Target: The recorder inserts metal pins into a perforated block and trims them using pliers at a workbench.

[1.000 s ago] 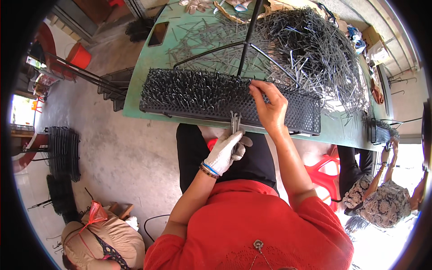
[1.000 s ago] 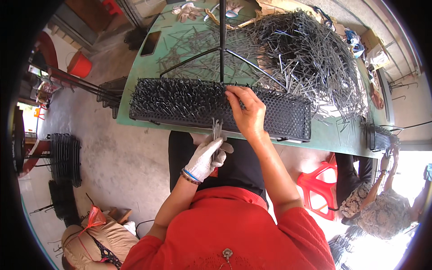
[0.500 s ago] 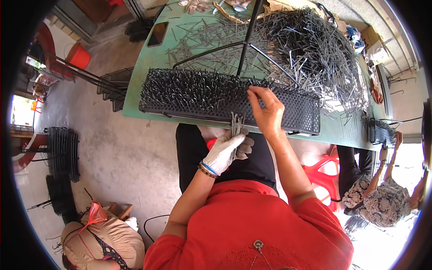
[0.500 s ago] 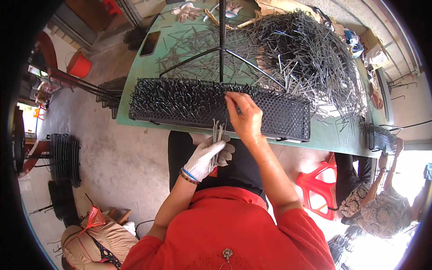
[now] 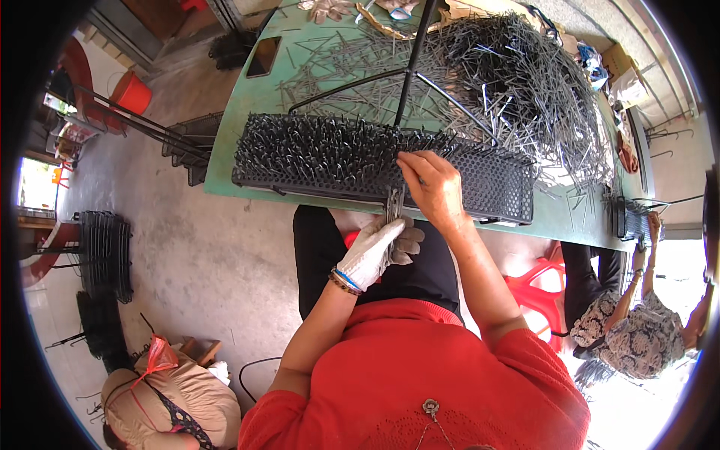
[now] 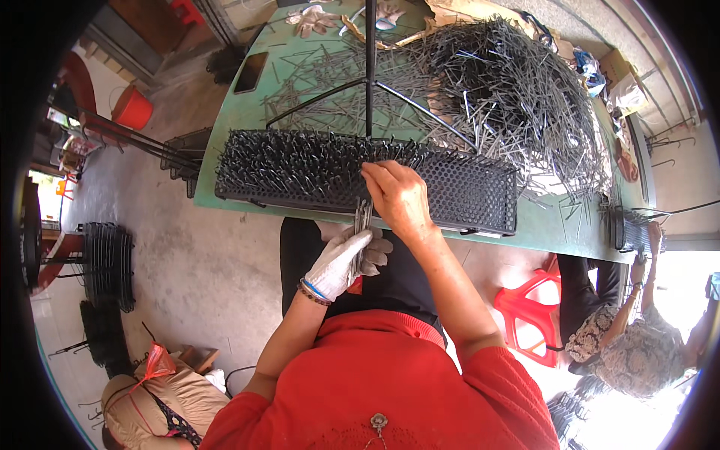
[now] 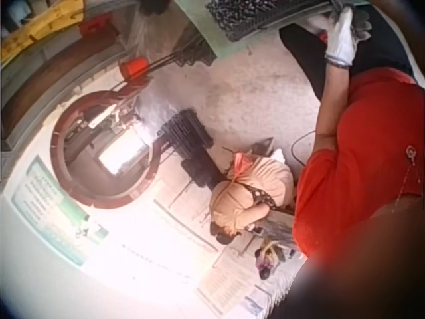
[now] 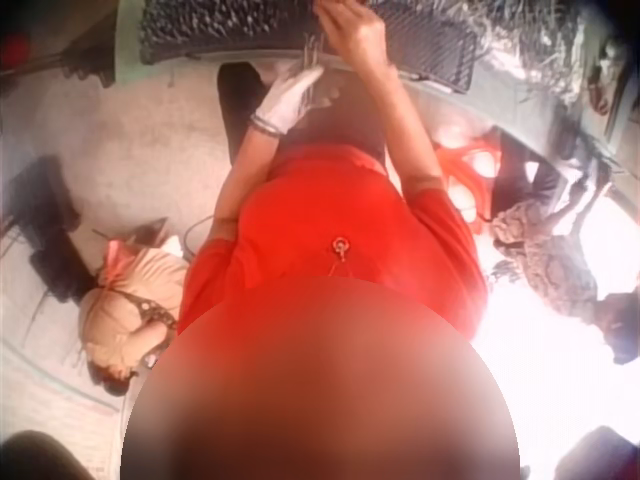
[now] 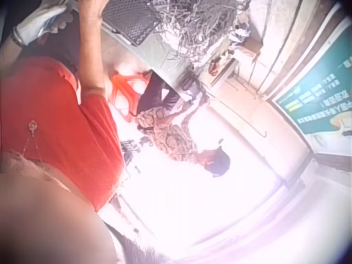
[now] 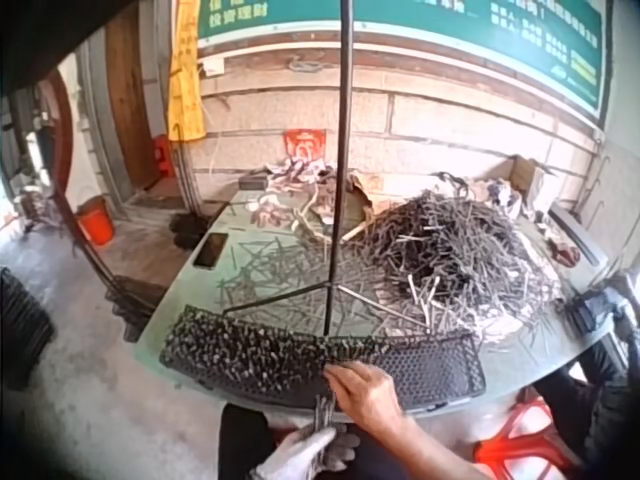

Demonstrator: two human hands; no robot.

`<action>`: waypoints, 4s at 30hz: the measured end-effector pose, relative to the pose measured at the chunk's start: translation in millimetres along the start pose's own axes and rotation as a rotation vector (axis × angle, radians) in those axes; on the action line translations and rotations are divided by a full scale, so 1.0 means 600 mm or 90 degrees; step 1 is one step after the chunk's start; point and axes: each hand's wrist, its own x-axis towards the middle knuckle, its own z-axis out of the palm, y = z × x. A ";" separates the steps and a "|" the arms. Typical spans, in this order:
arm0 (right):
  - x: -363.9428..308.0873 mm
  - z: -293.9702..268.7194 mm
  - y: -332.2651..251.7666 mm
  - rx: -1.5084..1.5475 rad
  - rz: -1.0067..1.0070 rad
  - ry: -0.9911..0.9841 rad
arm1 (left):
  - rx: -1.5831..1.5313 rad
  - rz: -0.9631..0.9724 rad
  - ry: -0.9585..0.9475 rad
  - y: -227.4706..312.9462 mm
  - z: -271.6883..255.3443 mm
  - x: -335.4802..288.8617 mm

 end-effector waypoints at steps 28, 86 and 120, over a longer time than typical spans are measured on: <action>0.012 -0.012 0.007 0.195 0.256 0.129 | 0.002 0.008 -0.009 -0.005 0.008 0.005; -0.009 -0.049 0.004 0.321 0.355 0.130 | 0.028 0.027 0.017 -0.009 0.010 0.006; -0.009 -0.048 -0.027 0.115 0.202 -0.056 | 0.059 -0.091 -0.228 -0.022 -0.074 0.045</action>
